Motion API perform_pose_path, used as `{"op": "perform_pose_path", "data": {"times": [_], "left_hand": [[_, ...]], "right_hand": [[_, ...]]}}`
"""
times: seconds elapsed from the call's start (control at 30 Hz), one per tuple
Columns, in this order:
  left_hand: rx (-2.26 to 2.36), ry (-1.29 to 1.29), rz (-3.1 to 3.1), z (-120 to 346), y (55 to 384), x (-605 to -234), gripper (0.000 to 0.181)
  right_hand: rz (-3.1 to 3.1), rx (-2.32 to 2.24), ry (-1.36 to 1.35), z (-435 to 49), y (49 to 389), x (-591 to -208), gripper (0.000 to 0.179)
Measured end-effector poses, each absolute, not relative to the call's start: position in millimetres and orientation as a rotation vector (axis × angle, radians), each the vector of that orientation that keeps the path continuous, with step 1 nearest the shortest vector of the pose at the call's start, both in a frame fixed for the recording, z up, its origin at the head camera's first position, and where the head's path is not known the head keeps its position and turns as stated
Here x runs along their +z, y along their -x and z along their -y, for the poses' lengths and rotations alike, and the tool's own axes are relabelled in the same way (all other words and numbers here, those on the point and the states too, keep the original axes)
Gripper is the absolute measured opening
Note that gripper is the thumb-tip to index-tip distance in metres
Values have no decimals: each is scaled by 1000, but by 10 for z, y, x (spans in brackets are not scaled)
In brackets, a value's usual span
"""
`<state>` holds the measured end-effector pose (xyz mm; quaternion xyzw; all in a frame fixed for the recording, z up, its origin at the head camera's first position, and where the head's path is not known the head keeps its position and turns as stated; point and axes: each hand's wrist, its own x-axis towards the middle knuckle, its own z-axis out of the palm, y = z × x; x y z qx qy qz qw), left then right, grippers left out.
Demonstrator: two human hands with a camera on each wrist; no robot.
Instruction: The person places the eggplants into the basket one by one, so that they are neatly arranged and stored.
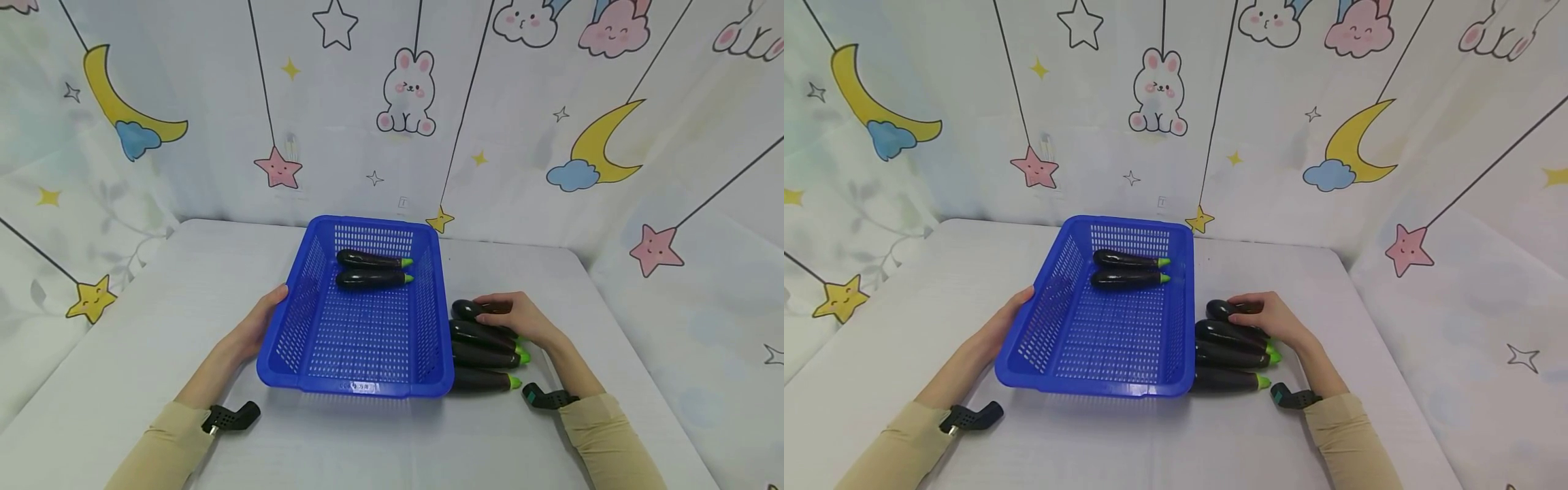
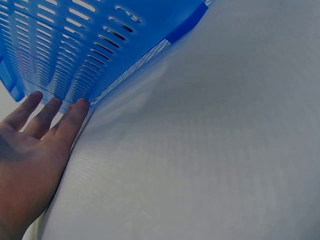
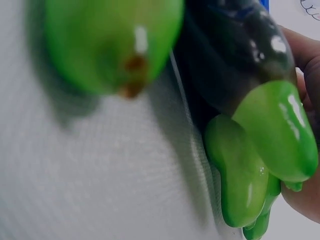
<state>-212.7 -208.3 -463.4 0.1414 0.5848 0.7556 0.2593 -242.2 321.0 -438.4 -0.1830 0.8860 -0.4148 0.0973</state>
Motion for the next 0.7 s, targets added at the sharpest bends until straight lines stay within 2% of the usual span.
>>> {"op": "perform_pose_path", "data": {"times": [0.7], "left_hand": [[2051,-406,-1577,2090,2126,-4636,75]], "right_hand": [[-2666,-1154,551,-3179,2421,-4364,42]]}}
